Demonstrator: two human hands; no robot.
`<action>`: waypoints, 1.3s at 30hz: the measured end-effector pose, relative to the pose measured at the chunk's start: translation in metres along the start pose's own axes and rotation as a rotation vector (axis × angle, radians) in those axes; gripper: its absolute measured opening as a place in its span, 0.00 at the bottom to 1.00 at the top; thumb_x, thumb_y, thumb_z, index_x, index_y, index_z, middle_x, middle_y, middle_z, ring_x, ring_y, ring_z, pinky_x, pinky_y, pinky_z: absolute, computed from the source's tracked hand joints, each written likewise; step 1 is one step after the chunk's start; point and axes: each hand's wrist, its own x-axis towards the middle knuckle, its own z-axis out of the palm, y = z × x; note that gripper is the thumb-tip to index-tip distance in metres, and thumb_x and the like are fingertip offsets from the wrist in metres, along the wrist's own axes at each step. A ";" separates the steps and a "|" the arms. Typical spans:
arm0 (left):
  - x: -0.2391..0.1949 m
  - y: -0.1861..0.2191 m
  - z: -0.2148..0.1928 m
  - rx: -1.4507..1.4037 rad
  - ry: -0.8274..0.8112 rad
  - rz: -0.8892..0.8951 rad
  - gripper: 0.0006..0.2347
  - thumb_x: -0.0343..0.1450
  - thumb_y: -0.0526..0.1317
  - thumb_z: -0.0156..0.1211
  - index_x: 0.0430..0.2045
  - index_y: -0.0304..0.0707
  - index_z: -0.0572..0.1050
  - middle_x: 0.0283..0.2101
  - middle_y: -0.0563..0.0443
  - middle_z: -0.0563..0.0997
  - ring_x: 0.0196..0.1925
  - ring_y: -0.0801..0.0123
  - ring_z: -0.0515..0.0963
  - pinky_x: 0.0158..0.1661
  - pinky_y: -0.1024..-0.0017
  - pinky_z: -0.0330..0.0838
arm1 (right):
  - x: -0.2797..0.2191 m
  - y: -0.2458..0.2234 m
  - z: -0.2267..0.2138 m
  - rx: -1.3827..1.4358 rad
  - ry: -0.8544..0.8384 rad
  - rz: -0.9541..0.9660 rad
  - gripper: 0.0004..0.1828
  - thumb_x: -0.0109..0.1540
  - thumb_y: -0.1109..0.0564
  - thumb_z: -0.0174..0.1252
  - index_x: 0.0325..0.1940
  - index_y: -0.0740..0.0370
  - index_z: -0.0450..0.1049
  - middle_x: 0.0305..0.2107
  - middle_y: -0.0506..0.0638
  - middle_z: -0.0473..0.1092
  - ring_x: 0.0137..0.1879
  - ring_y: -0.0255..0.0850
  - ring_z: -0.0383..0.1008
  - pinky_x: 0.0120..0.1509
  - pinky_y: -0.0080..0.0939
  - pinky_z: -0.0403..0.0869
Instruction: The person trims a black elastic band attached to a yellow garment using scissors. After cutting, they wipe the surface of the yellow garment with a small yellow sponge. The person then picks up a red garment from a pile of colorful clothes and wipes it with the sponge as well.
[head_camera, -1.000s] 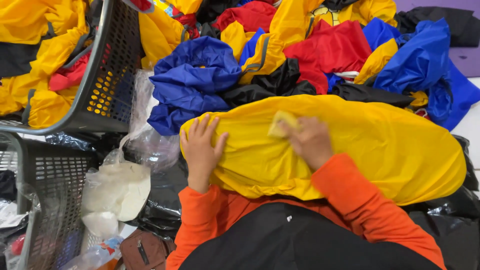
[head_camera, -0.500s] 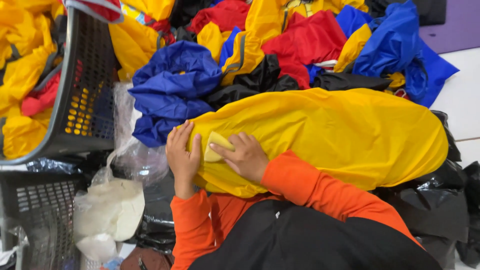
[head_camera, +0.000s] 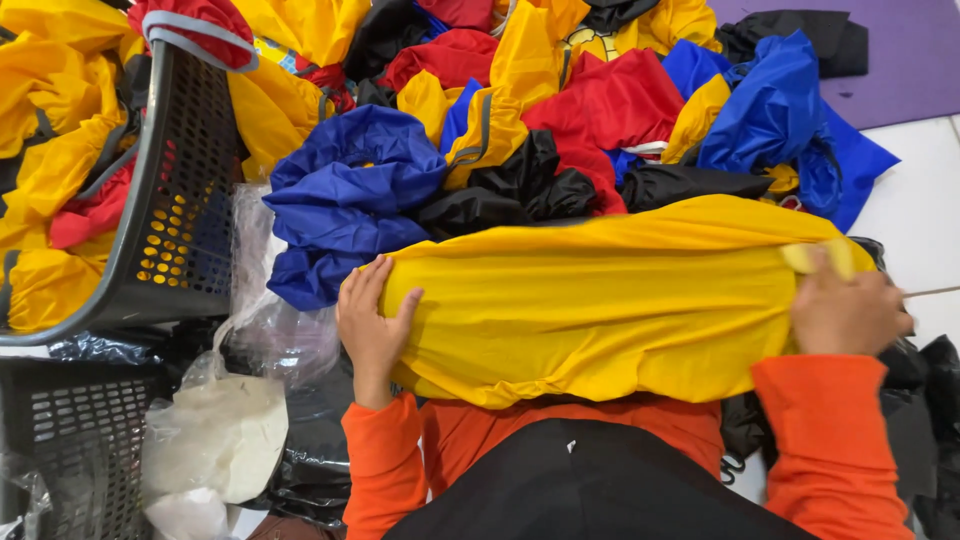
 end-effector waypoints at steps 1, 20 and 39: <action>0.002 0.000 0.001 0.037 0.027 0.040 0.27 0.66 0.60 0.65 0.56 0.47 0.78 0.62 0.57 0.78 0.67 0.52 0.70 0.65 0.53 0.60 | 0.013 0.034 0.015 -0.103 0.080 -0.038 0.26 0.68 0.44 0.52 0.71 0.29 0.77 0.47 0.63 0.73 0.53 0.65 0.69 0.52 0.67 0.62; 0.002 -0.030 0.008 -0.083 -0.150 0.069 0.20 0.75 0.42 0.52 0.64 0.63 0.72 0.67 0.57 0.72 0.72 0.39 0.61 0.67 0.41 0.51 | -0.146 -0.307 0.026 0.633 0.173 -1.289 0.30 0.61 0.44 0.59 0.68 0.41 0.69 0.39 0.50 0.63 0.42 0.50 0.65 0.43 0.50 0.65; -0.044 0.099 0.073 0.180 0.208 0.540 0.19 0.72 0.39 0.58 0.61 0.52 0.76 0.68 0.43 0.73 0.71 0.36 0.65 0.69 0.49 0.53 | -0.060 -0.076 -0.022 0.386 0.467 -0.681 0.22 0.62 0.51 0.61 0.61 0.45 0.80 0.33 0.53 0.64 0.39 0.55 0.69 0.44 0.52 0.69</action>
